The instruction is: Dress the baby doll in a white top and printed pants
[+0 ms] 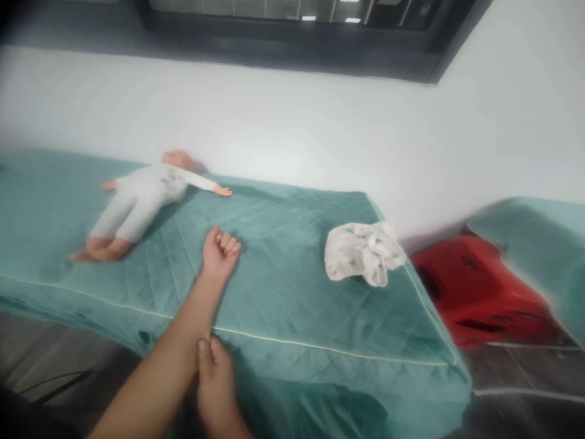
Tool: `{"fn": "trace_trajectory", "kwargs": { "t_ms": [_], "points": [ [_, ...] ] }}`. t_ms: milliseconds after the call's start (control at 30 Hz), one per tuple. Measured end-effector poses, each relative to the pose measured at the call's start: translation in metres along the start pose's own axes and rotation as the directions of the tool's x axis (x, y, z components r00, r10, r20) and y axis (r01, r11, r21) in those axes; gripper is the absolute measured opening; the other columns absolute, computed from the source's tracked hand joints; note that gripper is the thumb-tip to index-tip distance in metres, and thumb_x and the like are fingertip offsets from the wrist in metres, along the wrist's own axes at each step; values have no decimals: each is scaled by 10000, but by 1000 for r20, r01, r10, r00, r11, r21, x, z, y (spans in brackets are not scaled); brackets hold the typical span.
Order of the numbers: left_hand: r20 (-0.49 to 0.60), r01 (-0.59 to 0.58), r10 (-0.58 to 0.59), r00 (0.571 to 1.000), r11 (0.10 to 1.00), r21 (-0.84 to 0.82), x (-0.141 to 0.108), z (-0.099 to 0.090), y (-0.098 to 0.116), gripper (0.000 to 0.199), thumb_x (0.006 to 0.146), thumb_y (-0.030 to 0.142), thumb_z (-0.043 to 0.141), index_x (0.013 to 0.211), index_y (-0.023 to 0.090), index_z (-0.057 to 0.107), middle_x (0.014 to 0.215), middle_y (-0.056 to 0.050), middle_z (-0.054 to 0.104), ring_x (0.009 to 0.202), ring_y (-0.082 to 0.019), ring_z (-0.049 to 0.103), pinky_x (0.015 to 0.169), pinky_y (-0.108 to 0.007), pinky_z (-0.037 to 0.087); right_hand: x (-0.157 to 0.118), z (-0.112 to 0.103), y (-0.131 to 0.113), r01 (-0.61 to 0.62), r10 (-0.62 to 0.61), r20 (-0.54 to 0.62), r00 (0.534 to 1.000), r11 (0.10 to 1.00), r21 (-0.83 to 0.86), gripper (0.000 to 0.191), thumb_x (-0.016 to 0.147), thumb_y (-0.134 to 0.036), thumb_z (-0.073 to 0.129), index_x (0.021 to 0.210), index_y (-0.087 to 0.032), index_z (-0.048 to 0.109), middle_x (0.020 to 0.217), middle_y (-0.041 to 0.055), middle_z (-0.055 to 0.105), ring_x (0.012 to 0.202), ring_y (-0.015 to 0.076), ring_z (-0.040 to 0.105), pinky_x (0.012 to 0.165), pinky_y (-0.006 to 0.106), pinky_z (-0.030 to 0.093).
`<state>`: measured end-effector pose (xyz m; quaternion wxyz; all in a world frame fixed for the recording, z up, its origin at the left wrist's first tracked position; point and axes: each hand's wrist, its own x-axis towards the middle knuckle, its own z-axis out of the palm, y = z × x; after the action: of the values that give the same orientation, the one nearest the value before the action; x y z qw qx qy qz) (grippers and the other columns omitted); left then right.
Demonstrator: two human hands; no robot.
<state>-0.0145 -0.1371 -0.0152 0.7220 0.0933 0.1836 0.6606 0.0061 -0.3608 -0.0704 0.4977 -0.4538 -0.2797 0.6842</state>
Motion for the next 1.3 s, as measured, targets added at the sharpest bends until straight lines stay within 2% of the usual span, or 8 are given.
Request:
{"fn": "trace_trajectory", "kwargs": {
  "t_ms": [200, 367, 533, 667, 933, 1100, 1200, 1300],
  "points": [
    [8, 15, -15, 1000, 1000, 11, 0, 0, 0, 503, 927, 303, 563, 613, 201, 184, 470, 88, 117, 379, -68, 145, 401, -227, 153, -25, -41, 12, -154, 153, 26, 988, 984, 90, 714, 686, -714, 732, 1184, -206, 674, 909, 93, 749, 860, 286, 708, 835, 444, 525],
    [-29, 3, -4, 1000, 1000, -22, 0, 3, 3, 483, 934, 269, 527, 611, 204, 175, 467, 84, 114, 376, -74, 139, 395, -232, 138, -41, -72, -10, -177, 177, -2, 984, 981, 82, 688, 716, -646, 761, 1172, -142, 654, 1047, 170, 742, 996, 304, 708, 952, 470, 482],
    [-220, 5, -11, 975, 1000, -29, -10, 27, -22, 443, 937, 241, 451, 626, 208, 138, 459, 80, 113, 365, -77, 133, 392, -233, 118, -42, -43, -39, -194, 136, 227, 964, 946, 258, 805, 610, -569, 868, 1248, -160, 594, 1214, 156, 668, 1085, 288, 665, 911, 427, 510],
    [-256, 4, 12, 967, 998, 64, -25, 47, -61, 417, 909, 247, 505, 623, 211, 203, 456, 94, 141, 354, -66, 143, 390, -232, 88, -40, -19, -49, -102, 88, 59, 994, 948, 301, 682, 657, -469, 864, 1207, -153, 613, 993, 83, 719, 907, 244, 691, 840, 367, 518],
    [-253, -5, 54, 966, 982, 188, -28, 50, -63, 408, 903, 242, 493, 623, 209, 197, 438, 97, 140, 353, -62, 149, 399, -233, 105, -37, -49, -40, 2, -3, -117, 993, 1000, -4, 578, 788, -696, 646, 927, -138, 705, 849, 86, 728, 812, 240, 686, 783, 360, 547],
    [-256, -9, 83, 963, 961, 278, -22, 49, -55, 407, 890, 274, 504, 624, 212, 203, 448, 102, 143, 365, -63, 150, 404, -232, 123, -43, -84, -36, -25, 15, -167, 986, 998, -62, 657, 775, -737, 624, 1064, -152, 703, 824, 105, 758, 776, 275, 725, 789, 439, 587],
    [-178, -58, 155, 972, 888, 457, -19, 53, -63, 401, 867, 304, 539, 616, 215, 240, 473, 99, 194, 391, -61, 182, 414, -225, 160, -52, -112, -66, 23, -63, -169, 984, 973, -230, 563, 852, -667, 585, 1106, -182, 716, 941, 118, 775, 883, 289, 737, 884, 463, 571],
    [42, -169, 209, 977, 642, 748, -16, 61, -80, 263, 832, 338, 613, 677, 193, 457, 600, 48, 448, 538, -81, 441, 510, -209, 335, -55, -144, -121, 105, -233, -220, 947, 874, -474, 421, 910, -561, 573, 1137, -233, 710, 1062, 90, 763, 1041, 280, 703, 1021, 477, 502]
  ]
}}
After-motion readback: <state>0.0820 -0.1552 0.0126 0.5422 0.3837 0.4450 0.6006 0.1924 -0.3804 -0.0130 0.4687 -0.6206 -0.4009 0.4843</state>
